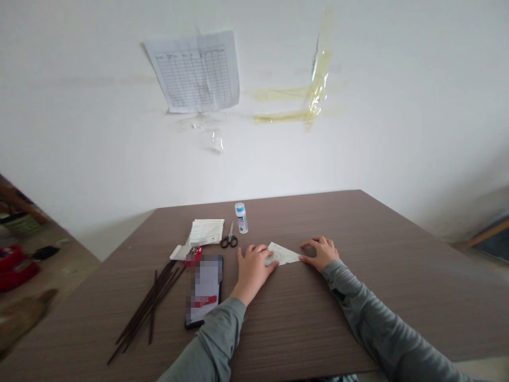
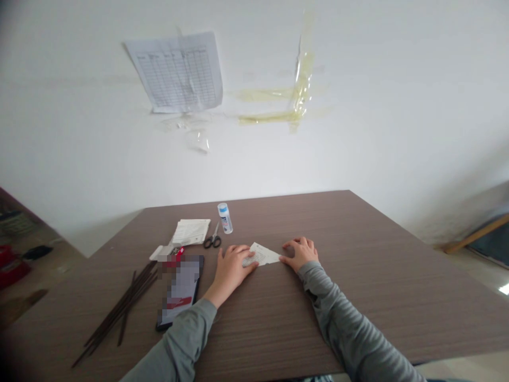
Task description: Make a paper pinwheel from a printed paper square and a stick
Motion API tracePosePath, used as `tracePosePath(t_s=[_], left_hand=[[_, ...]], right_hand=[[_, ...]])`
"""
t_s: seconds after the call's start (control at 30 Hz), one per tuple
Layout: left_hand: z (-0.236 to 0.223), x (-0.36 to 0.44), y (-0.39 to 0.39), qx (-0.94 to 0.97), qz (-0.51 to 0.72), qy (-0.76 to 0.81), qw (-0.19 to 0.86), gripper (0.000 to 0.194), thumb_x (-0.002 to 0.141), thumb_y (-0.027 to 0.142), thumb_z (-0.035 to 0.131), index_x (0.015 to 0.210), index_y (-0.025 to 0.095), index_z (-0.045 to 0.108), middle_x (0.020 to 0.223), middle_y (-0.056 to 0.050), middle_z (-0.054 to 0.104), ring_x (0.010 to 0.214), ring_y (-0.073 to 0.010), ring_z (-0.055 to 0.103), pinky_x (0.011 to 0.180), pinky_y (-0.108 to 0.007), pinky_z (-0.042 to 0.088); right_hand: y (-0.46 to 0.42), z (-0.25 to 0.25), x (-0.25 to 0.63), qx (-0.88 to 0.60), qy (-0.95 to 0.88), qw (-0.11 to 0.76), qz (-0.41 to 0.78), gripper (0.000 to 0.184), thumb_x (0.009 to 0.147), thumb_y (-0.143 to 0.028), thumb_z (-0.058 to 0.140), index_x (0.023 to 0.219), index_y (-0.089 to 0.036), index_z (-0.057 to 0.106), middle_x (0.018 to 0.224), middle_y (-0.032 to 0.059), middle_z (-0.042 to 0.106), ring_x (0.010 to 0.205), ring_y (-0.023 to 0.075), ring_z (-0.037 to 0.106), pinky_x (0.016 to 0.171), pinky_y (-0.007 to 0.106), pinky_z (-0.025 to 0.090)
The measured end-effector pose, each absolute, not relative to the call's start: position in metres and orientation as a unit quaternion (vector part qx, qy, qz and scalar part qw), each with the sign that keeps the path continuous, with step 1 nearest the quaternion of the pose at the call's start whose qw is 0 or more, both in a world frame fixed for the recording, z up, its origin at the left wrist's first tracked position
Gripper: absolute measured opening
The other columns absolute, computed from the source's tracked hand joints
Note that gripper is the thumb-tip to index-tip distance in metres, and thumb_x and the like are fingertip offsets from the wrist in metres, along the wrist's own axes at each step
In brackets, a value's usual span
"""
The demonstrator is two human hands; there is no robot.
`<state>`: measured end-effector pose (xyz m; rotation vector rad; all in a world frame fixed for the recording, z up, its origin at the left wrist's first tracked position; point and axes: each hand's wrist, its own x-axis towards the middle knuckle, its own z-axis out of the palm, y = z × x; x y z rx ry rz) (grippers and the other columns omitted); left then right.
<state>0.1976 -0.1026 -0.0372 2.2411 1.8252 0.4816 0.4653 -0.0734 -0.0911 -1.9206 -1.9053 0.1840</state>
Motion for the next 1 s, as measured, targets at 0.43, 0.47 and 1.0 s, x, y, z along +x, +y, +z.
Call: tracePosePath(t_s=[0.43, 0.47, 1.0], left_hand=[[-0.046, 0.194, -0.100, 0.758, 0.174, 0.621, 0.101, 0.026, 0.115, 0.034, 0.094, 0.138, 0.041, 0.104, 0.167, -0.006, 0.092, 0.161, -0.0448, 0.076, 0.154, -0.088, 0.042], [-0.047, 0.194, -0.100, 0.758, 0.175, 0.620, 0.100, 0.026, 0.116, 0.034, 0.093, 0.138, 0.041, 0.104, 0.167, -0.006, 0.092, 0.161, -0.0452, 0.076, 0.154, -0.088, 0.043], [-0.046, 0.196, -0.099, 0.758, 0.153, 0.624, 0.111, 0.028, 0.116, 0.034, 0.093, 0.141, 0.040, 0.102, 0.171, -0.008, 0.089, 0.166, -0.0466, 0.073, 0.155, -0.088, 0.040]], right_hand=[[-0.039, -0.095, 0.499, -0.668, -0.714, 0.171, 0.123, 0.037, 0.095, -0.025, 0.099, 0.128, -0.040, 0.106, 0.156, 0.0092, 0.091, 0.145, 0.0393, 0.080, 0.123, 0.051, 0.063], [-0.038, -0.096, 0.500, -0.664, -0.717, 0.168, 0.128, 0.038, 0.094, -0.024, 0.098, 0.127, -0.040, 0.106, 0.156, 0.0091, 0.091, 0.146, 0.0396, 0.080, 0.123, 0.051, 0.063], [-0.056, -0.095, 0.446, -0.588, -0.769, 0.221, 0.121, 0.044, 0.110, -0.035, 0.092, 0.151, -0.047, 0.101, 0.159, 0.0121, 0.087, 0.156, 0.0439, 0.072, 0.131, 0.060, 0.062]])
